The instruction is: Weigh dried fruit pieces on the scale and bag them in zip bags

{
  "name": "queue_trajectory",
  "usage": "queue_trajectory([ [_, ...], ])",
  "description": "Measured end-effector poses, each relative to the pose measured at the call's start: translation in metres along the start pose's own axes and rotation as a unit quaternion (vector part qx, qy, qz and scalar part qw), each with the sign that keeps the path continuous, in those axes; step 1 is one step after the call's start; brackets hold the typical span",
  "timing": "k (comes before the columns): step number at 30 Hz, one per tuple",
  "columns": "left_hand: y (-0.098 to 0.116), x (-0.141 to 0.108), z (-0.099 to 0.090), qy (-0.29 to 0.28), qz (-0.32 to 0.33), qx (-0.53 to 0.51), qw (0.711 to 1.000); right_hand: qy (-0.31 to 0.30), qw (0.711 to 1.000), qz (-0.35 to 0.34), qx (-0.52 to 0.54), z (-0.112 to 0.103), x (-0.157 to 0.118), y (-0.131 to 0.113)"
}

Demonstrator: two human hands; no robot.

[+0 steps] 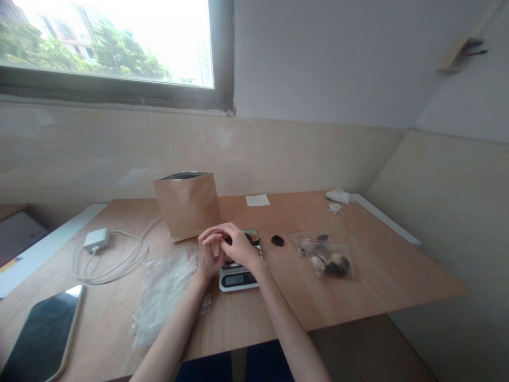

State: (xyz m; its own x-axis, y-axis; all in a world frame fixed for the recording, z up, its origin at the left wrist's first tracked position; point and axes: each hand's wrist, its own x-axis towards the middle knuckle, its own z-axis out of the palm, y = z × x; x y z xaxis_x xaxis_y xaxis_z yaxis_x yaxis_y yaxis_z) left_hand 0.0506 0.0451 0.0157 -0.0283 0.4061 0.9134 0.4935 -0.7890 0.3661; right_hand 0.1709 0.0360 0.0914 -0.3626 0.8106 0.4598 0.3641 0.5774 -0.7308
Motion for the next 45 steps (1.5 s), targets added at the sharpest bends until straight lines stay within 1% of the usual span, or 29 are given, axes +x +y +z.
queue_trajectory([
  [3, 0.0, 0.0, 0.001, 0.031, -0.005, 0.024, 0.999, 0.026, 1.0, 0.003, -0.002, -0.006, -0.002, -0.003],
  [6, -0.002, 0.0, 0.001, 0.035, -0.038, 0.034, 0.998, 0.088, 0.996, 0.016, -0.027, -0.014, -0.006, 0.003],
  [10, -0.006, 0.003, 0.0, 0.062, -0.106, 0.035, 0.992, 0.188, 0.979, 0.035, -0.066, -0.032, -0.018, 0.029],
  [12, -0.008, 0.004, 0.0, 0.079, -0.129, 0.038, 0.988, 0.226, 0.968, 0.062, -0.094, -0.042, -0.028, 0.047],
  [13, -0.009, 0.004, 0.0, 0.084, -0.137, 0.04, 0.986, 0.233, 0.963, 0.074, -0.111, -0.047, -0.033, 0.056],
  [17, -0.01, 0.003, 0.001, 0.073, -0.152, 0.046, 0.985, 0.22, 0.949, 0.119, -0.19, -0.056, -0.059, 0.09],
  [19, -0.01, 0.003, 0.0, 0.067, -0.154, 0.059, 0.984, 0.2, 0.949, 0.115, -0.214, -0.055, -0.068, 0.101],
  [21, -0.009, 0.004, -0.002, 0.088, -0.175, 0.092, 0.976, 0.182, 0.95, 0.1, -0.232, -0.052, -0.074, 0.107],
  [23, -0.01, 0.006, -0.004, 0.137, -0.233, 0.132, 0.954, 0.168, 0.948, 0.09, -0.255, -0.05, -0.075, 0.11],
  [24, -0.011, 0.007, -0.006, 0.169, -0.277, 0.14, 0.936, 0.161, 0.946, 0.089, -0.267, -0.049, -0.075, 0.111],
  [26, -0.015, 0.009, -0.009, 0.231, -0.366, 0.124, 0.893, 0.154, 0.942, 0.086, -0.286, -0.047, -0.075, 0.111],
  [28, -0.023, 0.009, -0.011, 0.271, -0.428, 0.094, 0.857, 0.157, 0.939, 0.08, -0.295, -0.046, -0.075, 0.112],
  [30, -0.031, 0.005, -0.013, 0.289, -0.456, 0.078, 0.838, 0.168, 0.939, 0.078, -0.29, -0.045, -0.075, 0.111],
  [33, -0.043, -0.002, -0.013, 0.299, -0.481, 0.066, 0.822, 0.188, 0.945, 0.069, -0.257, -0.044, -0.075, 0.106],
  [36, -0.052, -0.01, -0.015, 0.29, -0.496, 0.053, 0.817, 0.205, 0.954, 0.053, -0.212, -0.042, -0.074, 0.097],
  [38, -0.056, -0.014, -0.017, 0.275, -0.502, 0.042, 0.819, 0.21, 0.954, 0.057, -0.206, -0.039, -0.073, 0.091],
  [41, -0.059, -0.017, -0.021, 0.248, -0.505, 0.024, 0.826, 0.209, 0.948, 0.078, -0.227, -0.034, -0.071, 0.09],
  [45, -0.056, -0.018, -0.023, 0.222, -0.505, 0.007, 0.834, 0.203, 0.945, 0.125, -0.225, -0.029, -0.065, 0.097],
])
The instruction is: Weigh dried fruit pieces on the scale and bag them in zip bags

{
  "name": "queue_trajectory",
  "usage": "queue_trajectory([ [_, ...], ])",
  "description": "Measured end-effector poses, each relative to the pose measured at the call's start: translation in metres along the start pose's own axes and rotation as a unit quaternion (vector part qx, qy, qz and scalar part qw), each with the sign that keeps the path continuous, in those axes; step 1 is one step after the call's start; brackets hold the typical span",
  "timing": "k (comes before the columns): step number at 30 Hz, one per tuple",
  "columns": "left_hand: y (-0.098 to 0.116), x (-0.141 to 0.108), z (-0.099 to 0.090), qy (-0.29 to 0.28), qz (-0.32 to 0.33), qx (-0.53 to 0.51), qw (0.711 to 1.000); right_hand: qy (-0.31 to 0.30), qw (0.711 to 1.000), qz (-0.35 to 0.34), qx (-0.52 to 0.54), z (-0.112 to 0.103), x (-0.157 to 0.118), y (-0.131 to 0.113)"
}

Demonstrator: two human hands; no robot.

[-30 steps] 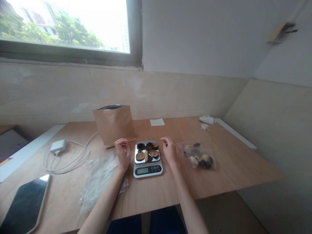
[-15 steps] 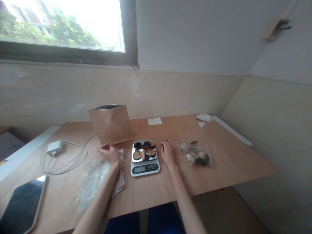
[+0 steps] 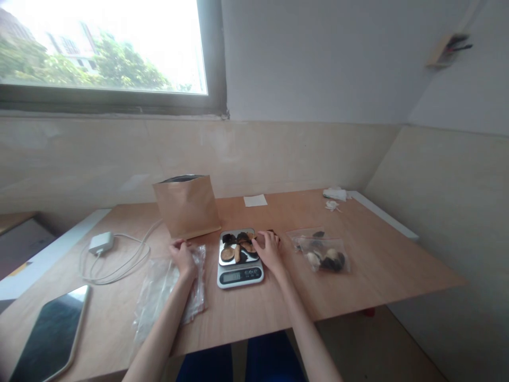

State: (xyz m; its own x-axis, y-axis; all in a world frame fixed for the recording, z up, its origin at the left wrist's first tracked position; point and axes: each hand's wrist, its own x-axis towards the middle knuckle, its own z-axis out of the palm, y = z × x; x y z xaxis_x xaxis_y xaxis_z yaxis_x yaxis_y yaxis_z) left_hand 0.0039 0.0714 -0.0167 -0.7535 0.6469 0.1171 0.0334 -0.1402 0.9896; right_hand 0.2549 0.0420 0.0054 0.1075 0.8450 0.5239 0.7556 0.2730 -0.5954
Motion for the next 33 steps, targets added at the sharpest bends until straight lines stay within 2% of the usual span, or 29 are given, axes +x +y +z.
queue_trajectory([
  [6, 0.006, -0.005, -0.001, -0.007, 0.021, 0.021, 1.0, -0.037, 0.997, 0.057, 0.043, -0.001, 0.012, 0.001],
  [9, 0.007, -0.006, -0.001, -0.011, 0.025, 0.026, 0.999, -0.032, 0.984, 0.095, 0.147, 0.0, 0.015, 0.001],
  [13, 0.008, -0.005, -0.001, -0.012, 0.031, 0.028, 0.999, -0.021, 0.947, 0.149, 0.282, 0.005, 0.016, 0.006],
  [20, 0.009, -0.007, 0.0, -0.016, 0.035, 0.03, 0.999, 0.006, 0.939, 0.132, 0.316, 0.006, 0.017, 0.006],
  [28, 0.01, -0.007, 0.0, -0.022, 0.029, 0.031, 0.999, 0.102, 0.954, 0.11, 0.258, 0.0, 0.017, 0.015],
  [30, 0.011, -0.007, 0.0, -0.023, 0.029, 0.031, 0.999, 0.107, 0.975, 0.069, 0.181, -0.004, 0.014, 0.021],
  [33, 0.012, -0.008, -0.001, -0.023, 0.029, 0.032, 0.999, 0.059, 0.997, -0.03, 0.041, -0.007, 0.008, 0.028],
])
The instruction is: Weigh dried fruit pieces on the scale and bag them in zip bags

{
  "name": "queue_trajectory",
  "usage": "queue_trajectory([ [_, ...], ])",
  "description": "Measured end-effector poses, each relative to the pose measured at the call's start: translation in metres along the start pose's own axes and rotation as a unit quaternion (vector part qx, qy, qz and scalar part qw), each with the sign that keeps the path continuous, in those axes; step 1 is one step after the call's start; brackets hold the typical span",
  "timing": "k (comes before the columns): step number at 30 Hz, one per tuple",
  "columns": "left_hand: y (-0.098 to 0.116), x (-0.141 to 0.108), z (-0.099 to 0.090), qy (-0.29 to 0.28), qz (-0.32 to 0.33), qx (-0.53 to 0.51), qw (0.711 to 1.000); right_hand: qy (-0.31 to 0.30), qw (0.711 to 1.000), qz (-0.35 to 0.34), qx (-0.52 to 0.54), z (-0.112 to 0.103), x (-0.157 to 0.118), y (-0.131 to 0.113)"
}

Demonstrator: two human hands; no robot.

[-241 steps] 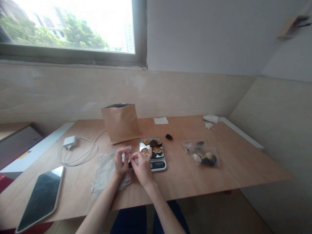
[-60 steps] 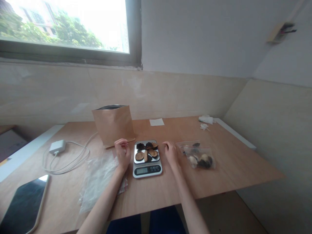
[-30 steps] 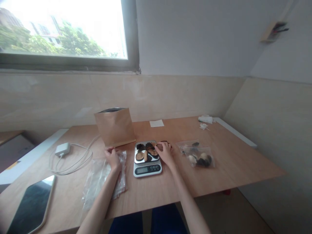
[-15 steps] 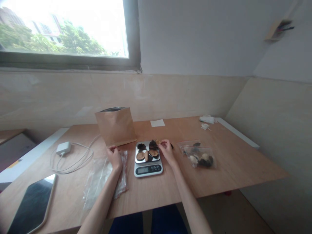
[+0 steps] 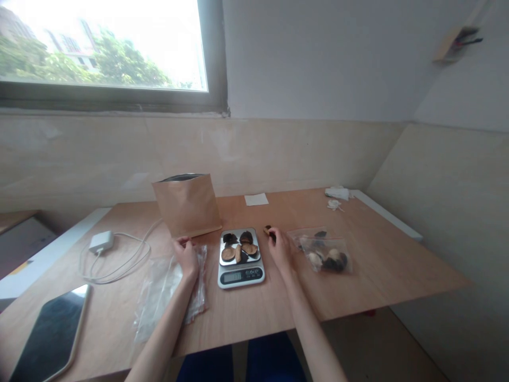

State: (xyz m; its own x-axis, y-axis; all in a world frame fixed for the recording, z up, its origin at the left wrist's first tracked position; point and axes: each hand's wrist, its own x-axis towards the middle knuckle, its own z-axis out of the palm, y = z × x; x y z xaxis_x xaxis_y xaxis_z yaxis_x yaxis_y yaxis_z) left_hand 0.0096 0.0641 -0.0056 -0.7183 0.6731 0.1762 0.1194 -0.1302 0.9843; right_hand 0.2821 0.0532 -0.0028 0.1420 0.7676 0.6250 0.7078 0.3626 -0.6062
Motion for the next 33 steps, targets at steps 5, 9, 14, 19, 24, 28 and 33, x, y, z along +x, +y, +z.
queue_trajectory([
  [5, 0.0012, 0.0, -0.0011, 0.0, -0.003, 0.0, 1.0, -0.078, 0.994, -0.061, -0.052, 0.0012, -0.0049, 0.0001],
  [9, 0.0003, 0.0004, -0.0014, 0.0, -0.007, 0.0, 1.0, -0.104, 0.989, -0.071, -0.072, 0.003, -0.0075, -0.0025],
  [14, -0.0013, 0.0007, -0.0014, 0.003, -0.011, -0.001, 1.0, -0.111, 0.989, -0.068, -0.075, 0.0012, -0.0098, -0.0048],
  [19, -0.0013, 0.0008, -0.0018, 0.004, -0.011, -0.002, 1.0, -0.114, 0.988, -0.064, -0.079, -0.0001, -0.0096, -0.0065],
  [24, 0.0006, -0.0002, -0.0022, -0.004, -0.008, 0.002, 1.0, -0.116, 0.987, -0.06, -0.092, -0.0016, -0.0098, -0.0077],
  [28, 0.0038, -0.0018, -0.0029, -0.013, 0.003, 0.011, 1.0, -0.11, 0.988, -0.061, -0.092, -0.0014, -0.0106, -0.0069],
  [33, 0.0077, -0.0045, -0.0036, -0.02, 0.02, 0.028, 0.999, -0.095, 0.99, -0.061, -0.086, 0.0008, -0.0109, -0.0046],
])
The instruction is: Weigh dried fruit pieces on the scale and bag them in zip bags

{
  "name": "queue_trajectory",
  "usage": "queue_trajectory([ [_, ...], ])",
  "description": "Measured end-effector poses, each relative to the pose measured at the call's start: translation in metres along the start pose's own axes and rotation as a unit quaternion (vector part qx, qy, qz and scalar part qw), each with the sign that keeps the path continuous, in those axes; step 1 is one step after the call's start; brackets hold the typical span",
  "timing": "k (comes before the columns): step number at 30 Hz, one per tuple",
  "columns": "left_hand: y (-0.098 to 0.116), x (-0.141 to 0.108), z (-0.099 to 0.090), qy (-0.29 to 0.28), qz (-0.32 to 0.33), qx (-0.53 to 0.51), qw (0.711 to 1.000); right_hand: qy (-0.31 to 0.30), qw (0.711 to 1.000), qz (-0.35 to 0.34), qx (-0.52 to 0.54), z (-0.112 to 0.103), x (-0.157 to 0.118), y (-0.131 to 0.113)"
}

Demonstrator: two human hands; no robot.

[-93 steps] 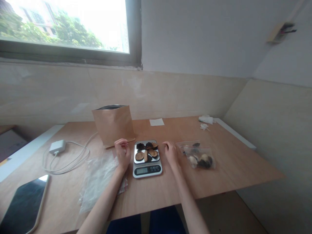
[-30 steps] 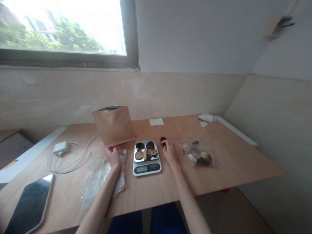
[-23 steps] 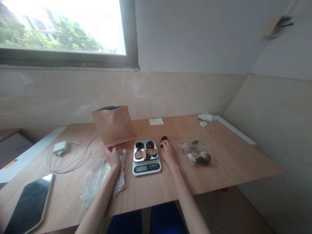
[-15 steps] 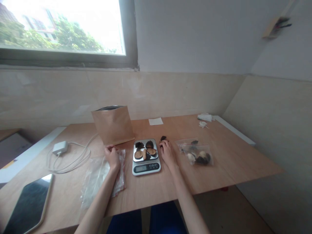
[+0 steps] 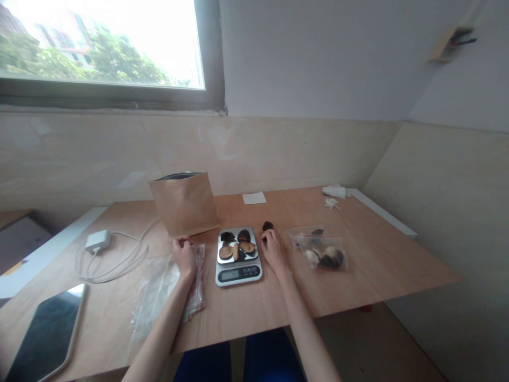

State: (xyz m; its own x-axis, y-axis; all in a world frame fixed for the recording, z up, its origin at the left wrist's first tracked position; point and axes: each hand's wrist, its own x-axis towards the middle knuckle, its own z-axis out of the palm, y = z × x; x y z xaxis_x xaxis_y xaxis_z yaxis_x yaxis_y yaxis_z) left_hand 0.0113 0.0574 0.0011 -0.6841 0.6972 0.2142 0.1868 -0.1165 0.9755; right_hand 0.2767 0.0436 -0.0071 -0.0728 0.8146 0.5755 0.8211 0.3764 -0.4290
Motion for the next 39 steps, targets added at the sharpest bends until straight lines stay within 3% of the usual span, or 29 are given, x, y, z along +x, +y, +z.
queue_trajectory([
  [10, 0.022, -0.02, -0.004, -0.076, 0.144, 0.037, 0.986, 0.007, 1.0, 0.007, 0.017, 0.002, -0.002, 0.002],
  [12, 0.023, -0.024, -0.008, -0.111, 0.206, 0.042, 0.971, 0.005, 1.0, 0.005, 0.015, 0.002, -0.001, 0.002],
  [15, 0.027, -0.03, -0.01, -0.179, 0.331, 0.057, 0.925, 0.005, 1.0, 0.006, 0.004, 0.001, 0.001, 0.001],
  [17, 0.038, -0.033, -0.008, -0.19, 0.371, 0.054, 0.907, 0.005, 1.0, 0.007, 0.0, 0.0, 0.002, 0.0],
  [19, 0.057, -0.035, -0.004, -0.147, 0.352, 0.032, 0.924, 0.006, 1.0, 0.008, 0.003, -0.001, 0.003, 0.0],
  [22, 0.094, -0.03, 0.002, -0.044, 0.234, 0.0, 0.971, 0.01, 1.0, 0.009, 0.006, -0.001, 0.003, -0.002],
  [24, 0.119, -0.022, 0.001, -0.002, 0.201, 0.023, 0.979, 0.012, 1.0, 0.011, 0.005, -0.001, 0.003, -0.002],
  [29, 0.17, 0.018, -0.003, 0.062, 0.325, 0.125, 0.935, 0.018, 1.0, 0.012, 0.01, 0.0, 0.003, -0.002],
  [33, 0.185, 0.065, 0.006, 0.006, 0.364, 0.206, 0.908, 0.017, 1.0, 0.017, 0.011, -0.001, 0.003, -0.002],
  [37, 0.171, 0.095, 0.014, -0.111, 0.329, 0.307, 0.886, 0.016, 1.0, 0.016, 0.016, -0.001, 0.003, -0.003],
  [39, 0.161, 0.095, 0.012, -0.127, 0.321, 0.322, 0.881, 0.014, 1.0, 0.015, 0.018, -0.001, 0.003, -0.003],
])
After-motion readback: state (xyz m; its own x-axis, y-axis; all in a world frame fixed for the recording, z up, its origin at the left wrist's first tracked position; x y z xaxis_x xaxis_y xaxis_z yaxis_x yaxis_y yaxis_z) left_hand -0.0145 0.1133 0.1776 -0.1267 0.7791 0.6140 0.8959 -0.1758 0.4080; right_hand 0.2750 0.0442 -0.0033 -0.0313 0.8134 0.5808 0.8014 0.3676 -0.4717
